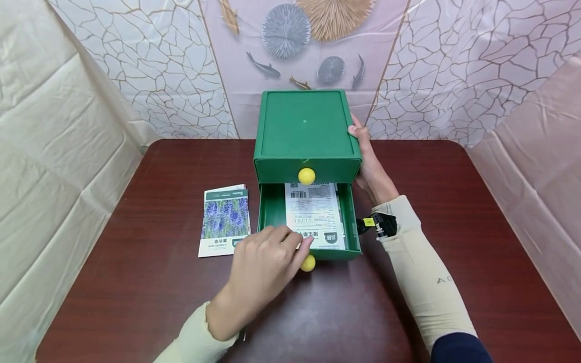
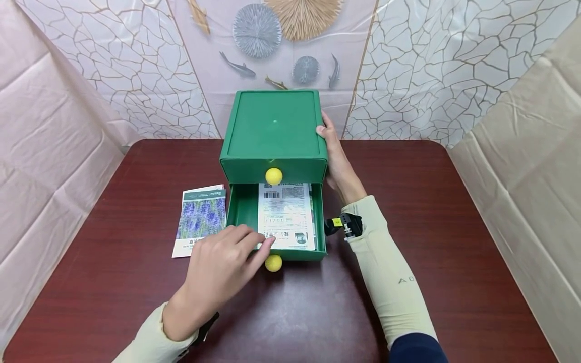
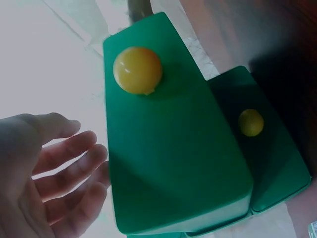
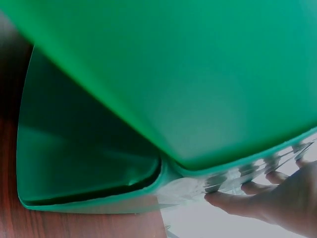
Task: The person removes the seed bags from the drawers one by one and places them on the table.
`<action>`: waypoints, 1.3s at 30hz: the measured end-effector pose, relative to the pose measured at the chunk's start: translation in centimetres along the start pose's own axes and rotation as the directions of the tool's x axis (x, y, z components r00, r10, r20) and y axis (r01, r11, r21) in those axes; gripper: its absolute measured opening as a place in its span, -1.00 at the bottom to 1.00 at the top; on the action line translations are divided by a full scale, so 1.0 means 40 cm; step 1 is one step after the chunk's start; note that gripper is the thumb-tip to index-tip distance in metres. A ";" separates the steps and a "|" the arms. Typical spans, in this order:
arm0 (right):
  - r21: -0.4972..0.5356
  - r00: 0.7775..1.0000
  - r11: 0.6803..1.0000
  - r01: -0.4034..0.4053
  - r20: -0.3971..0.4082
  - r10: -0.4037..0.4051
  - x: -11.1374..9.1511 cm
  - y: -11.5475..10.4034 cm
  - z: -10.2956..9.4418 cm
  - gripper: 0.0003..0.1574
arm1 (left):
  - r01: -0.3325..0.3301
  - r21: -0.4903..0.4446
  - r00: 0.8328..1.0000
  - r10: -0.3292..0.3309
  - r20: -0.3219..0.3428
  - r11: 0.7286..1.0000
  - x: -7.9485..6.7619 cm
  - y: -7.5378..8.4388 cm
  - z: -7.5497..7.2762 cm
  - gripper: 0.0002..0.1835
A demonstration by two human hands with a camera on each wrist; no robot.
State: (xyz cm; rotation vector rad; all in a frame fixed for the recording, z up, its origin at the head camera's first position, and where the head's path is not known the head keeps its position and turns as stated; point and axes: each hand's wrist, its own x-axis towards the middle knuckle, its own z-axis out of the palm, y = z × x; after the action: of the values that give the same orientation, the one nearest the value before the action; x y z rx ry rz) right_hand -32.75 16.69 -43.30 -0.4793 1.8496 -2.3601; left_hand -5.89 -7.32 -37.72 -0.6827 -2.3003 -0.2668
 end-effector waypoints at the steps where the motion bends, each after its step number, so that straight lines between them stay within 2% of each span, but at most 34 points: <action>1: -0.049 0.999 0.998 -0.029 -0.021 0.028 -0.051 -0.053 0.051 0.00 | 0.019 0.005 1.000 -0.019 0.014 1.000 0.001 -0.003 0.004 -0.73; 3: -0.080 0.999 0.996 -0.030 -0.037 0.027 -0.098 -0.113 0.107 0.02 | 0.051 0.012 0.998 -0.051 0.044 0.999 0.004 -0.008 0.010 -0.74; 6: -0.087 0.998 0.995 -0.043 -0.053 0.039 -0.118 -0.143 0.135 0.00 | 0.094 0.017 0.991 -0.095 0.097 0.995 0.011 -0.013 0.016 -0.77; 12: -0.073 0.998 0.997 -0.030 -0.052 0.026 -0.095 -0.107 0.103 -0.03 | 0.178 0.035 0.965 -0.181 0.189 0.983 0.034 -0.019 0.030 -0.74; 15: -0.072 0.999 0.997 -0.015 -0.047 0.011 -0.087 -0.092 0.091 -0.03 | 0.229 0.077 0.945 -0.240 0.221 0.970 0.049 -0.022 0.044 -0.63; 18: -0.064 0.999 0.998 -0.011 -0.050 0.008 -0.087 -0.087 0.088 -0.03 | 0.299 0.120 0.903 -0.321 0.285 0.947 0.064 -0.026 0.060 -0.44; 20: -0.065 0.999 0.998 -0.012 -0.050 0.009 -0.088 -0.086 0.088 -0.04 | 0.347 0.142 0.861 -0.375 0.344 0.927 0.073 -0.028 0.069 -0.34; 23: -0.064 0.999 0.998 -0.011 -0.044 0.008 -0.088 -0.085 0.089 -0.05 | 0.423 0.153 0.788 -0.446 0.424 0.893 0.085 -0.030 0.080 -0.29; 27: -0.067 0.999 0.998 -0.007 -0.052 0.003 -0.089 -0.087 0.091 -0.04 | 0.493 0.159 0.713 -0.502 0.490 0.855 0.107 -0.031 0.087 -0.30; 34: -0.064 0.999 0.998 0.006 -0.040 -0.009 -0.084 -0.089 0.097 -0.02 | 0.550 0.171 0.630 -0.540 0.557 0.818 0.129 -0.037 0.104 -0.37; 37: -0.073 0.999 0.997 -0.001 -0.040 -0.002 -0.083 -0.090 0.101 -0.02 | 0.571 0.159 0.612 -0.547 0.571 0.805 0.132 -0.040 0.111 -0.39; 39: -0.073 0.999 0.997 -0.004 -0.047 0.001 -0.083 -0.091 0.102 -0.03 | 0.573 0.151 0.612 -0.544 0.575 0.805 0.134 -0.042 0.116 -0.40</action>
State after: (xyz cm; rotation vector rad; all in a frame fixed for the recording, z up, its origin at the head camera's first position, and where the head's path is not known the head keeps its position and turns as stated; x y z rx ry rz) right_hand -27.94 14.74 -39.53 -0.4326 1.9608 -2.3284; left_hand -12.76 -4.87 -37.39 -0.0025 -3.1040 -0.4456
